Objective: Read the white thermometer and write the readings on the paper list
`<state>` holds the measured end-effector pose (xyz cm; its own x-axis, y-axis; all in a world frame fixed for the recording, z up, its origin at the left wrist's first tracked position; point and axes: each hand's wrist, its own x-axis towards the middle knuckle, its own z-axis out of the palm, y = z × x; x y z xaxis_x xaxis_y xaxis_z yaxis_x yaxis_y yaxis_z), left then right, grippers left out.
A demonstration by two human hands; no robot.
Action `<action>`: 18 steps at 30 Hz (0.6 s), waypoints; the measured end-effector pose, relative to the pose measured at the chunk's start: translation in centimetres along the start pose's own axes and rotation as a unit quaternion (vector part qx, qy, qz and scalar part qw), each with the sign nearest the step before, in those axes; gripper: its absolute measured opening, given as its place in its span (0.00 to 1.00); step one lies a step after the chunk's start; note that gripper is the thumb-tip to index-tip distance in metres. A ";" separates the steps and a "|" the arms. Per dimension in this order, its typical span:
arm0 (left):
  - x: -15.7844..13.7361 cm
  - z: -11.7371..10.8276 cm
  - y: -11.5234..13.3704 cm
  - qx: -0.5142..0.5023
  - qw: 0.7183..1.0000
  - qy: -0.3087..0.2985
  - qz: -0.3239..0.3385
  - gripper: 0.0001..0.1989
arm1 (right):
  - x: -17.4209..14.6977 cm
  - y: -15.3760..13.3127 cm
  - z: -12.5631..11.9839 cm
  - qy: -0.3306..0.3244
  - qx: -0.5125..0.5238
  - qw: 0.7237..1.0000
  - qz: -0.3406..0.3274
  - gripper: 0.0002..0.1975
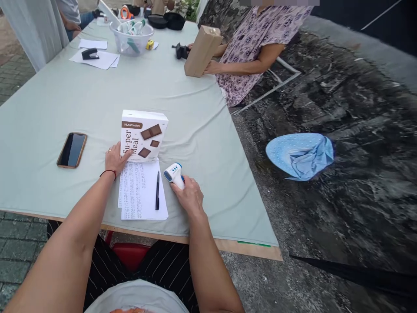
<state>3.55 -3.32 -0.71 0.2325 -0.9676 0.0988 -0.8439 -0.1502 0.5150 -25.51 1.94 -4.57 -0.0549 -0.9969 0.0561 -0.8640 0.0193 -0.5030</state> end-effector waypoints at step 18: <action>-0.4 0.5 0.3 -0.017 1.000 0.001 0.004 0.26 | -1.7 -4.0 0.6 -0.068 0.163 0.975 -0.132 0.23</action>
<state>2.96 -3.11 -0.99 0.2272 -0.9683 0.1035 -0.8289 -0.1365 0.5425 -21.68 3.55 -3.17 0.2336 -0.9654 0.1162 -0.6336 -0.2418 -0.7349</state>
